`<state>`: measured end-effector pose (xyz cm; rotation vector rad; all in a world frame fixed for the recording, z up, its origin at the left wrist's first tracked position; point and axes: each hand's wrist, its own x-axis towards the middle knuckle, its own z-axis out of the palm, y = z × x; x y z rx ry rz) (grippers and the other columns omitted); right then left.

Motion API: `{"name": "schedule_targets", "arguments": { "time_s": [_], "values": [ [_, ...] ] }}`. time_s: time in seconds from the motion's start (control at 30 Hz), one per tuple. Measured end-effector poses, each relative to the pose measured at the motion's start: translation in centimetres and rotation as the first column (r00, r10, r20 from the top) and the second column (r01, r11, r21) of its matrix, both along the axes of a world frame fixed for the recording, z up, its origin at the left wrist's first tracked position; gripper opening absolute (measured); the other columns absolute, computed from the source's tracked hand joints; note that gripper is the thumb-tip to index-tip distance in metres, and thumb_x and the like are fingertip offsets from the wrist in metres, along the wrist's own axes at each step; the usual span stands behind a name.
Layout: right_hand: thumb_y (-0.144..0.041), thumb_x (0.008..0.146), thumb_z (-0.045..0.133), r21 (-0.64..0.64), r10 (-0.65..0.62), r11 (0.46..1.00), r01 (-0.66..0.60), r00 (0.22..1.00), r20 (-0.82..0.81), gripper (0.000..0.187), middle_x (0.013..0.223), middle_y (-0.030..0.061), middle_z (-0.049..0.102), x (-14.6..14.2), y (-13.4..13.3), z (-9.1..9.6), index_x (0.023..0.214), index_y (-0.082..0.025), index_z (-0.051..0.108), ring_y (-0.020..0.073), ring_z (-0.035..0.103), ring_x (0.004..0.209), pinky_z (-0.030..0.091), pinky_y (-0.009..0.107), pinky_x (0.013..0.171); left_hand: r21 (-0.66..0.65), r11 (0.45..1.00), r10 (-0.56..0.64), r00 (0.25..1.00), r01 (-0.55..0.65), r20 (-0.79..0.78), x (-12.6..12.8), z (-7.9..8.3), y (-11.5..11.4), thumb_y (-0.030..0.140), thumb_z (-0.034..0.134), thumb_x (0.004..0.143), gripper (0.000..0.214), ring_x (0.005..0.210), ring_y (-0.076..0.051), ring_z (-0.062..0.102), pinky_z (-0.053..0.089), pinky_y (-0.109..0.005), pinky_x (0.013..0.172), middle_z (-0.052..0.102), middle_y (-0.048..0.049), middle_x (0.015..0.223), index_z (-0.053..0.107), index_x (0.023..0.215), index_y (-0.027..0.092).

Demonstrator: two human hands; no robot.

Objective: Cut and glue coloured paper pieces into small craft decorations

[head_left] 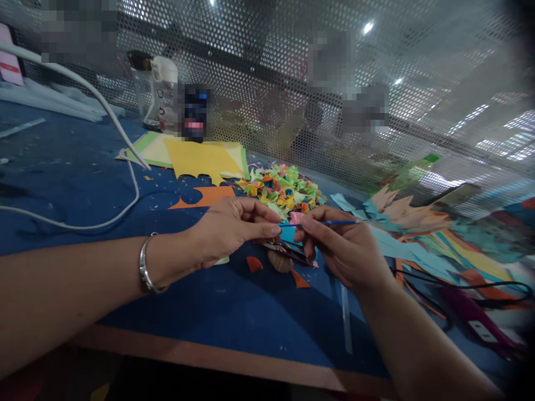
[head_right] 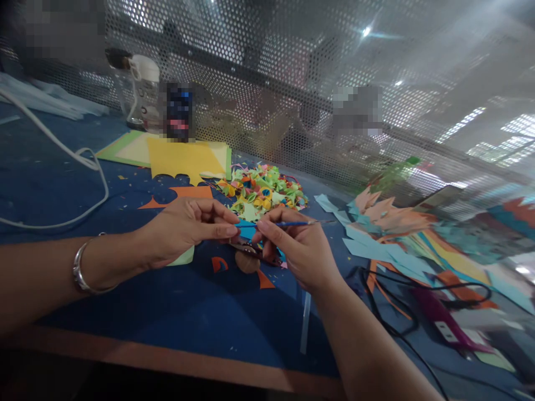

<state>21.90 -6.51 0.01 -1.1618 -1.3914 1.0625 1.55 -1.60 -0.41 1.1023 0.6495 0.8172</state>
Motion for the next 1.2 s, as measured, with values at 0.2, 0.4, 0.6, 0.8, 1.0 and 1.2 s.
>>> {"name": "schedule_targets", "arguments": {
  "time_s": [0.2, 0.4, 0.6, 0.8, 1.0, 1.2],
  "values": [
    [-0.038, 0.083, 0.074, 0.038, 0.005, 0.999, -0.007, 0.999, 0.043, 0.022, 0.067, -0.0009, 0.068, 0.15, -0.11, 0.09, 0.075, -0.019, 0.065, 0.0094, 0.057, 0.045, 0.043, 0.021, 0.040, -0.010, 0.999, -0.051, 0.998, 0.051, 0.028, -0.12, 0.22, 0.01, 0.005, 0.078, 0.072, 0.014, 0.061, -0.008, 0.065, 0.054, -0.022, 0.069, 0.071, 0.0001, 0.066, 0.070, 0.081, 0.012],
    [-0.040, 0.084, 0.073, 0.052, 0.009, 0.999, -0.013, 0.998, 0.065, 0.023, 0.069, -0.0013, 0.067, 0.13, -0.07, 0.12, 0.076, -0.020, 0.065, 0.0090, 0.057, 0.046, 0.044, 0.021, 0.040, -0.016, 1.000, -0.020, 1.000, 0.020, -0.001, -0.18, 0.71, 0.14, 0.019, 0.073, 0.081, 0.007, 0.058, -0.008, 0.064, 0.050, -0.021, 0.061, 0.071, -0.0018, 0.066, 0.070, 0.079, 0.012],
    [-0.038, 0.085, 0.073, 0.069, 0.019, 0.997, -0.025, 0.996, 0.084, 0.021, 0.070, -0.0006, 0.068, 0.36, -0.04, -0.06, 0.079, -0.020, 0.064, 0.0092, 0.058, 0.047, 0.044, 0.021, 0.041, 0.004, 1.000, -0.029, 0.999, 0.029, -0.018, -0.22, 0.46, 0.31, 0.015, 0.073, 0.080, 0.006, 0.061, -0.010, 0.066, 0.052, -0.023, 0.065, 0.072, -0.0028, 0.069, 0.071, 0.085, 0.013],
    [-0.037, 0.084, 0.074, 0.079, 0.025, 0.996, -0.032, 0.995, 0.095, 0.020, 0.070, -0.0008, 0.068, 0.54, -0.03, -0.14, 0.079, -0.020, 0.065, 0.0094, 0.058, 0.048, 0.045, 0.021, 0.042, -0.006, 0.998, -0.067, 0.998, 0.067, 0.008, -0.25, 0.28, 0.38, 0.008, 0.074, 0.075, 0.014, 0.066, -0.012, 0.068, 0.054, -0.025, 0.070, 0.072, -0.0034, 0.070, 0.070, 0.088, 0.011],
    [-0.036, 0.082, 0.076, 0.065, 0.037, 0.997, -0.044, 0.994, 0.105, 0.019, 0.070, 0.0000, 0.067, 0.74, -0.15, -0.11, 0.079, -0.019, 0.067, 0.0102, 0.060, 0.049, 0.045, 0.021, 0.043, -0.025, 0.996, -0.081, 0.996, 0.081, 0.031, -0.32, 0.27, 0.31, 0.007, 0.079, 0.070, 0.012, 0.060, -0.007, 0.062, 0.053, -0.022, 0.070, 0.068, 0.0007, 0.065, 0.069, 0.076, 0.011],
    [-0.036, 0.083, 0.075, 0.051, 0.049, 0.997, -0.057, 0.989, 0.142, 0.020, 0.070, 0.0014, 0.068, 0.92, -0.17, -0.20, 0.080, -0.018, 0.066, 0.0112, 0.059, 0.048, 0.044, 0.022, 0.042, -0.007, 0.996, -0.087, 0.996, 0.087, 0.024, -0.39, 0.09, 0.32, 0.010, 0.083, 0.065, 0.018, 0.063, -0.007, 0.061, 0.051, -0.023, 0.071, 0.066, 0.0013, 0.065, 0.068, 0.074, 0.012]
  ]
}}
